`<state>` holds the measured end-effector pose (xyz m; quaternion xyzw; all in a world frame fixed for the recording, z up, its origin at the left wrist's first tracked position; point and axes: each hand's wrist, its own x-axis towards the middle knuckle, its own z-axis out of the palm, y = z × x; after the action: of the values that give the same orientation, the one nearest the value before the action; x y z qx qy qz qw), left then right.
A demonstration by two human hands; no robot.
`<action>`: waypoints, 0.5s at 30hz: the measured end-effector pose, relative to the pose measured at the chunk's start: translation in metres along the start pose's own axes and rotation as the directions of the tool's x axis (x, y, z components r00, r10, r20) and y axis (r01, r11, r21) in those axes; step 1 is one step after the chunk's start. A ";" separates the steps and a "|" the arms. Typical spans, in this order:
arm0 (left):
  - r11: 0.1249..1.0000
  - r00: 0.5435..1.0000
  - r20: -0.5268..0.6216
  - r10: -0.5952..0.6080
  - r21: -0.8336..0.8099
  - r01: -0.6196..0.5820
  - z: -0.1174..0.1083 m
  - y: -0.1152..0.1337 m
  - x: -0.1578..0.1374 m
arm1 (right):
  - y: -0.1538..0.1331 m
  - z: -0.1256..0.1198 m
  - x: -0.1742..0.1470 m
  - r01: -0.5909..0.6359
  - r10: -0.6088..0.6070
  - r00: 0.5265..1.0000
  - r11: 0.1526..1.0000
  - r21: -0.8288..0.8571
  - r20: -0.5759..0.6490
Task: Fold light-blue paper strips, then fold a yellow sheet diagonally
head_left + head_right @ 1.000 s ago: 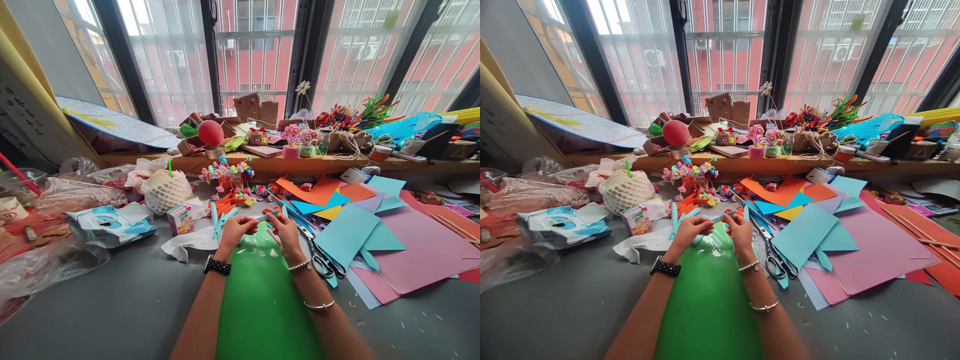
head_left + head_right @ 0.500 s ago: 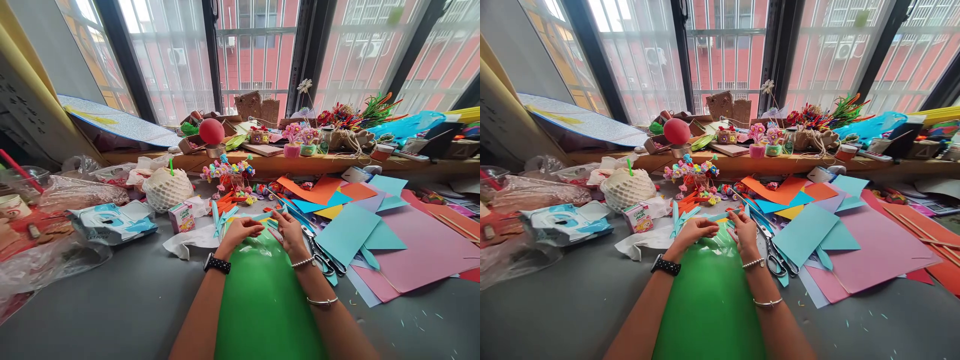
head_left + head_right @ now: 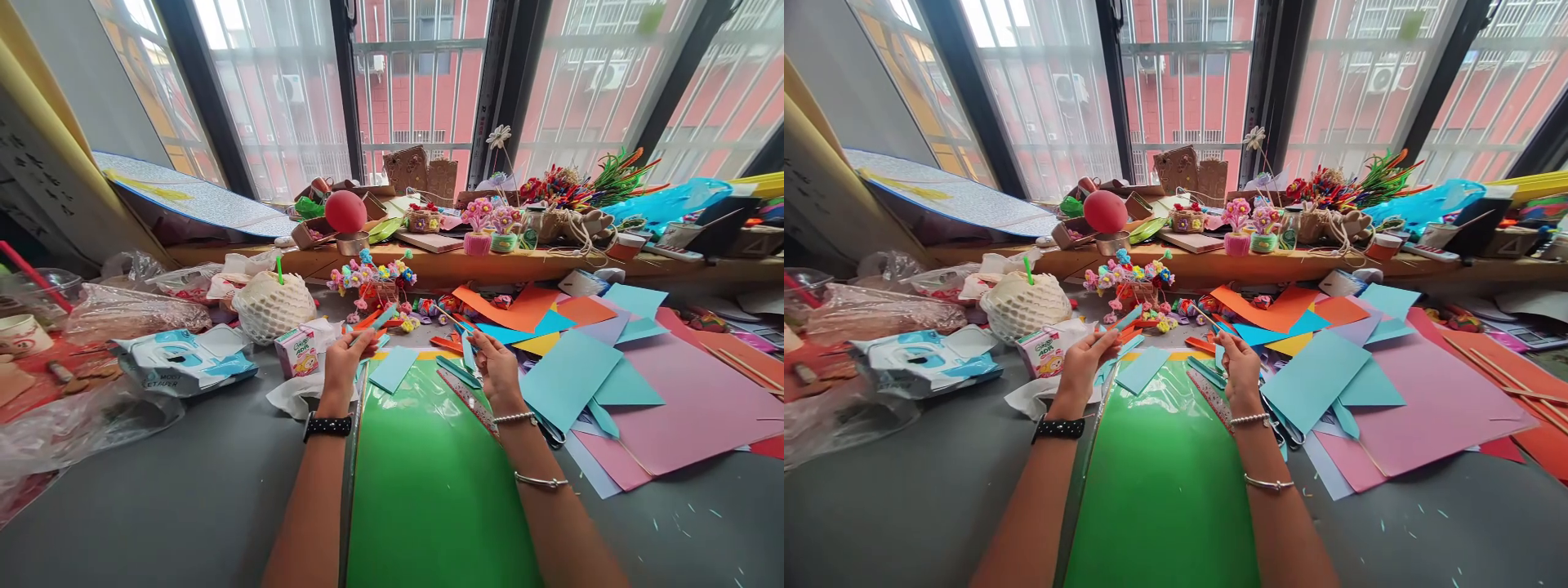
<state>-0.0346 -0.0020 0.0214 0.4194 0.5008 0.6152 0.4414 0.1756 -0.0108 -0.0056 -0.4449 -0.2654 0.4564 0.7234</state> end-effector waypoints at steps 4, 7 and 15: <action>1.000 0.995 -0.098 -0.005 -0.030 0.002 -0.005 0.001 0.003 | 0.001 0.005 -0.007 0.023 -0.021 0.999 0.997 -0.068 0.034; 0.999 0.995 -0.104 0.007 0.048 -0.002 -0.004 -0.004 0.004 | 0.002 0.010 -0.011 0.033 -0.030 0.999 0.992 -0.121 0.026; 0.963 0.992 -0.118 0.046 0.271 -0.012 -0.007 -0.010 0.005 | 0.007 0.008 -0.007 0.057 -0.049 0.998 0.977 -0.207 0.044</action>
<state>-0.0410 0.0027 0.0109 0.4439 0.5999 0.5726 0.3394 0.1632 -0.0130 -0.0076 -0.5020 -0.3371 0.4154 0.6796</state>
